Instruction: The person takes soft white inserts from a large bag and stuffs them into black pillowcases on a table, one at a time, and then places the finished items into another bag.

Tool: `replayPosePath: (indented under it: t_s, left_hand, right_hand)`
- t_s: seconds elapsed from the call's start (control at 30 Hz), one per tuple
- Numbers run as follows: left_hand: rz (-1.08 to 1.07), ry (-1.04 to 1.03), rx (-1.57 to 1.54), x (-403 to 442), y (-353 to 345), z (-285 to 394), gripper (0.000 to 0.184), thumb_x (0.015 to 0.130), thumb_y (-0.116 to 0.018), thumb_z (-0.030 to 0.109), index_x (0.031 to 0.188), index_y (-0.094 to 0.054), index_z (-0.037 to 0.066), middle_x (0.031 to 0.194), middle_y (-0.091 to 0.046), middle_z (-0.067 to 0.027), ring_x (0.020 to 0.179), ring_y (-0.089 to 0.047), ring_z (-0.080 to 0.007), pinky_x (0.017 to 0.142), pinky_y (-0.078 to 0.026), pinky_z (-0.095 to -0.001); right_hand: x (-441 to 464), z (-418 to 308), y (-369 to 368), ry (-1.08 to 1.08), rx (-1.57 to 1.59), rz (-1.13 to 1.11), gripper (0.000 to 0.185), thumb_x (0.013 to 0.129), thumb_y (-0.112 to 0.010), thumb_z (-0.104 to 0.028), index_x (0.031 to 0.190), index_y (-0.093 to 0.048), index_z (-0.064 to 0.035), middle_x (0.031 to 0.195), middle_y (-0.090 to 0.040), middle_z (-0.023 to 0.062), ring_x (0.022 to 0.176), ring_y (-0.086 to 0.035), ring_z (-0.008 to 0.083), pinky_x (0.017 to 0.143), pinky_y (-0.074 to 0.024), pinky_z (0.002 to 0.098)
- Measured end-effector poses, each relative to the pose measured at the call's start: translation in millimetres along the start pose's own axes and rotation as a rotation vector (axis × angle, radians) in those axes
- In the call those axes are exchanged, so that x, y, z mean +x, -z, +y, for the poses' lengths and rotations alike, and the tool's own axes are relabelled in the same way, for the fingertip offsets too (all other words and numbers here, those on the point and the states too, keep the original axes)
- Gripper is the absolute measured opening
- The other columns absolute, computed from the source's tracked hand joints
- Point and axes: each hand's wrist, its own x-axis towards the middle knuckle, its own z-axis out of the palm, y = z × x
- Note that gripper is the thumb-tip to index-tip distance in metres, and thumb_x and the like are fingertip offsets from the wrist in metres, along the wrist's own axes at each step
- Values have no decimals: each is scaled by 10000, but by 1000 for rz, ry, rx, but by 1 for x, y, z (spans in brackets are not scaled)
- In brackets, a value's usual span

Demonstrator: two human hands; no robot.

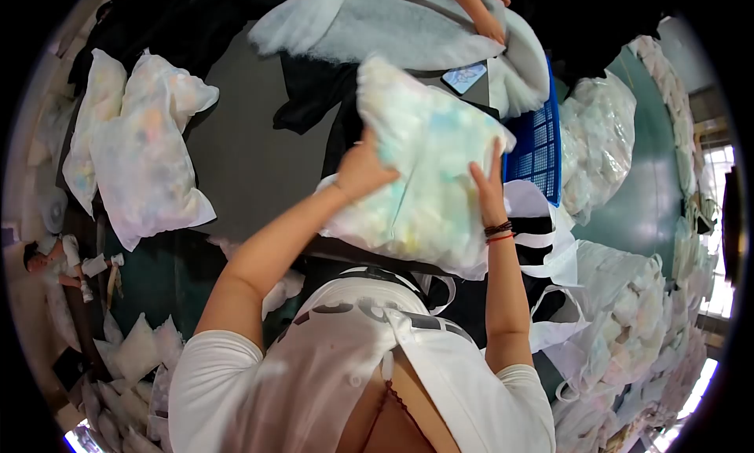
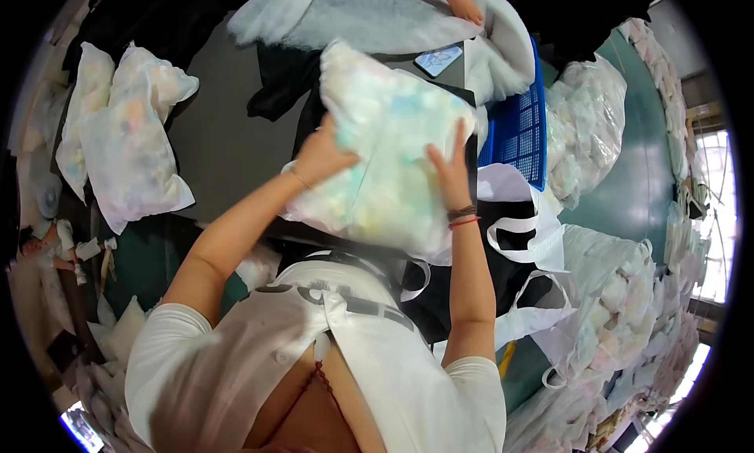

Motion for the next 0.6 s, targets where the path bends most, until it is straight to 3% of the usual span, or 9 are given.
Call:
replayPosePath:
  t_s: [0.07,0.1,0.13,0.17,0.23,0.3,0.4,0.47,0.6]
  left_hand:
    - [214,-468,177,-22,-33,31,796,717,-739,148,1397,-397,-84,964,-669,-229,902,-674,-399,773,-552,-472]
    - [10,-415,-145,-33,-29,54,492,753,-679,94,1198,-556,-75,957,-682,-195,883,-681,-370,751,-557,-453]
    - [252,-751,379,-33,-41,64,285,774,-630,79,1034,-606,-33,924,-686,-167,840,-687,-327,734,-554,-429]
    - [-24,-655,464,-37,-41,77,301,781,-614,103,1048,-602,-34,864,-667,-145,836,-676,-288,711,-548,-407]
    - [168,-750,399,-59,-56,93,482,752,-690,156,1145,-555,-88,868,-624,-190,789,-649,-336,696,-522,-404]
    - [47,-774,168,-77,-38,108,483,796,-712,226,1146,-562,-71,937,-630,-215,803,-655,-355,703,-514,-413]
    - [-62,-515,-342,-25,-21,79,290,863,-670,220,1079,-640,30,809,-691,-206,768,-688,-420,708,-535,-511]
    - [163,-531,55,23,-16,32,143,840,-628,123,958,-662,50,848,-683,-197,820,-664,-411,687,-520,-512]
    - [32,-501,437,92,-38,-40,210,793,-681,142,997,-661,98,1220,-628,-184,1164,-573,-372,924,-467,-456]
  right_hand:
    - [-4,-30,-32,48,-79,-138,1046,887,-747,-343,1608,-60,-20,1621,-244,210,1472,-300,283,1187,-250,339]
    - [-8,-37,-46,82,-146,-159,1061,868,-769,-340,1605,-78,-15,1596,-301,199,1445,-341,286,1176,-274,344]
    - [-8,-43,-52,-82,15,-115,957,851,-789,-276,1565,-222,12,1431,-502,150,1297,-494,243,1097,-377,328]
    - [-2,-38,-46,-73,9,-115,957,851,-789,-276,1565,-222,12,1431,-502,150,1297,-494,243,1097,-377,328]
    - [12,-23,-29,-306,480,-18,559,861,-767,-174,1350,-572,14,1312,-615,61,1131,-566,140,961,-448,281]
    - [10,-61,-25,-150,-32,90,368,849,-757,-99,1186,-676,25,1043,-726,39,886,-655,145,816,-517,283]
    - [17,-71,10,70,-239,23,400,802,-760,-61,1187,-682,14,1047,-749,96,924,-692,158,819,-534,294]
    - [21,-78,27,128,-297,15,514,760,-769,-73,1257,-658,0,1115,-746,159,1013,-717,212,865,-535,310]
    - [29,-55,50,312,-472,-192,572,788,-711,-93,1346,-605,-28,1176,-725,176,1126,-687,319,1009,-485,385]
